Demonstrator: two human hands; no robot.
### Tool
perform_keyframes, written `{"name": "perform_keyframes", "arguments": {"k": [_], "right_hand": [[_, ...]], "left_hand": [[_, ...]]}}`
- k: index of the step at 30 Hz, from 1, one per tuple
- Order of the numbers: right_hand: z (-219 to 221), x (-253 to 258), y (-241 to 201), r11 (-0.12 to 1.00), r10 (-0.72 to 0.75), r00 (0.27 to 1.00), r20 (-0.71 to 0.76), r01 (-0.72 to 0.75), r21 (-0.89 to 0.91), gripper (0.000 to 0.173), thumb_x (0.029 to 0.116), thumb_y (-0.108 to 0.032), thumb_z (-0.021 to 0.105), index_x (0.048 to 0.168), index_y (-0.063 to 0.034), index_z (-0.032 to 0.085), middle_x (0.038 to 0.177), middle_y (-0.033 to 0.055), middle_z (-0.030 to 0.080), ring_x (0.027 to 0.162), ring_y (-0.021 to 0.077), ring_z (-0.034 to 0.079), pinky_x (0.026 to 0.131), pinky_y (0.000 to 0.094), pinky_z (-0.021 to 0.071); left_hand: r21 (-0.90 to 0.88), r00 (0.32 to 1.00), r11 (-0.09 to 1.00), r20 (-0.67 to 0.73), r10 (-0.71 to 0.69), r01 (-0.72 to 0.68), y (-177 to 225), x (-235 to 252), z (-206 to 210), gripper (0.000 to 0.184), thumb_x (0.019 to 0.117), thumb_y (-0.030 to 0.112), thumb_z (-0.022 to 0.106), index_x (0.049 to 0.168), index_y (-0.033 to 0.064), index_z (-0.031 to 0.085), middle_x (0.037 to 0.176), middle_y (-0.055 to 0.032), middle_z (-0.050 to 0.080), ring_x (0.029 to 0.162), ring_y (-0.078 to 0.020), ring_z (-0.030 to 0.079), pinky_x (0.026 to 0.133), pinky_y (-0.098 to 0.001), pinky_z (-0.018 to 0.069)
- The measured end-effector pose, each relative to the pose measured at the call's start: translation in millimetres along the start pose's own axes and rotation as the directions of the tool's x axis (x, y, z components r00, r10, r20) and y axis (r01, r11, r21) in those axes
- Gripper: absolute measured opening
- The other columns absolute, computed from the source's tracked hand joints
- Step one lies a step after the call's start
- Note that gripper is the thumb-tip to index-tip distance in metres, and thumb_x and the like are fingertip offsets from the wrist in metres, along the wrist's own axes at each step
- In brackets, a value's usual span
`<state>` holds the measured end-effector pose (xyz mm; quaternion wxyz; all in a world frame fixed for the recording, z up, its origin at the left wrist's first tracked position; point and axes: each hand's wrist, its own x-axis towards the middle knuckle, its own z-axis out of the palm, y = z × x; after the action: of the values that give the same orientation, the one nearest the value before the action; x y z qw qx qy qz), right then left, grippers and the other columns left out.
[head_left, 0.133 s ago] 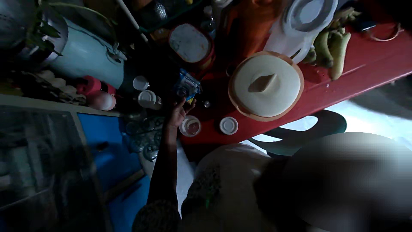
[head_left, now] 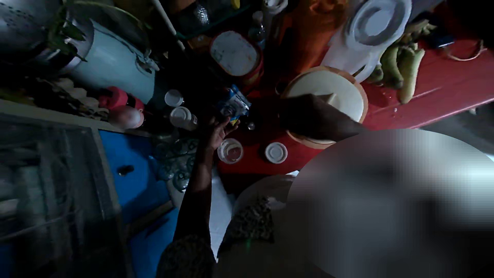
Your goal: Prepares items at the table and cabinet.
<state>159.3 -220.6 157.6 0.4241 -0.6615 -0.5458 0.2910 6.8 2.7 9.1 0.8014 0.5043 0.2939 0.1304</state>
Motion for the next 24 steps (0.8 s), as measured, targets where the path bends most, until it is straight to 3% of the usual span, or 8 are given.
{"name": "perform_keyframes", "arguments": {"k": [2, 4, 6, 9, 13, 18, 22, 24], "right_hand": [[9, 25, 46, 0.943, 0.156, 0.975, -0.160, -0.195, -0.268, 0.019, 0.0998, -0.012, 0.061, 0.108, 0.0007, 0.073, 0.095, 0.0175, 0.072, 0.085, 0.0295, 0.069, 0.079, 0.0519, 0.0553], [18, 35, 81, 0.890, 0.196, 0.961, -0.195, -0.258, -0.375, 0.022, 0.1005, -0.013, 0.060, 0.112, 0.0038, 0.070, 0.103, 0.0255, 0.070, 0.095, 0.0434, 0.070, 0.083, 0.0645, 0.0536], [27, 42, 95, 0.853, 0.248, 0.953, -0.173, -0.300, -0.428, 0.029, 0.1019, -0.015, 0.059, 0.123, 0.0029, 0.067, 0.116, 0.0280, 0.068, 0.107, 0.0480, 0.066, 0.091, 0.0663, 0.0509], [40, 49, 106, 0.837, 0.151, 0.979, -0.140, -0.202, -0.509, 0.032, 0.0999, -0.014, 0.062, 0.127, 0.0025, 0.066, 0.117, 0.0279, 0.068, 0.110, 0.0475, 0.066, 0.094, 0.0639, 0.0499], [44, 57, 122, 0.827, 0.046, 0.992, -0.117, -0.103, -0.552, 0.027, 0.0991, -0.014, 0.062, 0.123, -0.0035, 0.070, 0.113, 0.0224, 0.071, 0.107, 0.0436, 0.068, 0.093, 0.0635, 0.0501], [44, 56, 126, 0.835, 0.056, 0.992, -0.109, -0.107, -0.540, 0.019, 0.0984, -0.011, 0.062, 0.105, 0.0035, 0.073, 0.105, 0.0258, 0.071, 0.104, 0.0463, 0.067, 0.093, 0.0644, 0.0485], [47, 53, 132, 0.821, 0.024, 0.991, -0.130, -0.094, -0.564, 0.018, 0.0971, -0.009, 0.063, 0.105, 0.0029, 0.074, 0.103, 0.0255, 0.072, 0.102, 0.0461, 0.068, 0.093, 0.0638, 0.0496], [50, 53, 135, 0.807, 0.124, 0.986, -0.113, -0.167, -0.566, 0.021, 0.0990, -0.009, 0.061, 0.112, 0.0042, 0.072, 0.113, 0.0280, 0.070, 0.112, 0.0483, 0.064, 0.101, 0.0634, 0.0464]], "left_hand": [[0.116, 1.000, 0.993, -0.002, -0.031, 0.031, 3, 2, 2, 0.022, 0.1048, 0.001, 0.048, 0.126, -0.0019, 0.051, 0.103, -0.0051, 0.068, 0.092, -0.0157, 0.071, 0.086, -0.0334, 0.0604], [0.185, 0.999, 0.982, -0.009, -0.046, 0.047, 3, 3, 2, 0.023, 0.1025, -0.001, 0.052, 0.125, -0.0029, 0.052, 0.103, -0.0063, 0.070, 0.090, -0.0160, 0.071, 0.085, -0.0336, 0.0608], [0.292, 0.999, 0.955, 0.002, -0.049, 0.046, 2, 7, 1, 0.032, 0.1000, -0.002, 0.057, 0.131, -0.0048, 0.050, 0.108, -0.0090, 0.068, 0.092, -0.0153, 0.070, 0.084, -0.0333, 0.0607], [0.464, 1.000, 0.886, 0.008, -0.005, 0.001, 3, 7, 6, 0.039, 0.0963, -0.003, 0.063, 0.132, -0.0090, 0.051, 0.114, -0.0146, 0.064, 0.094, -0.0134, 0.068, 0.085, -0.0301, 0.0594], [0.648, 0.992, 0.752, 0.050, 0.114, -0.119, 3, 7, 8, 0.044, 0.0928, 0.005, 0.072, 0.130, -0.0090, 0.055, 0.120, -0.0204, 0.064, 0.106, -0.0186, 0.065, 0.094, -0.0334, 0.0545], [0.723, 0.980, 0.665, 0.089, 0.180, -0.188, 5, 5, 15, 0.040, 0.0927, 0.006, 0.073, 0.125, -0.0115, 0.059, 0.117, -0.0224, 0.066, 0.107, -0.0218, 0.065, 0.096, -0.0341, 0.0534], [0.781, 0.978, 0.597, 0.086, 0.191, -0.185, 4, 5, 14, 0.027, 0.0943, 0.011, 0.073, 0.111, -0.0101, 0.068, 0.109, -0.0201, 0.071, 0.101, -0.0208, 0.068, 0.095, -0.0356, 0.0539], [0.789, 0.973, 0.582, 0.084, 0.217, -0.197, 0, 6, 15, 0.026, 0.0947, 0.012, 0.072, 0.110, -0.0091, 0.069, 0.107, -0.0193, 0.071, 0.100, -0.0205, 0.068, 0.095, -0.0363, 0.0538]]}}
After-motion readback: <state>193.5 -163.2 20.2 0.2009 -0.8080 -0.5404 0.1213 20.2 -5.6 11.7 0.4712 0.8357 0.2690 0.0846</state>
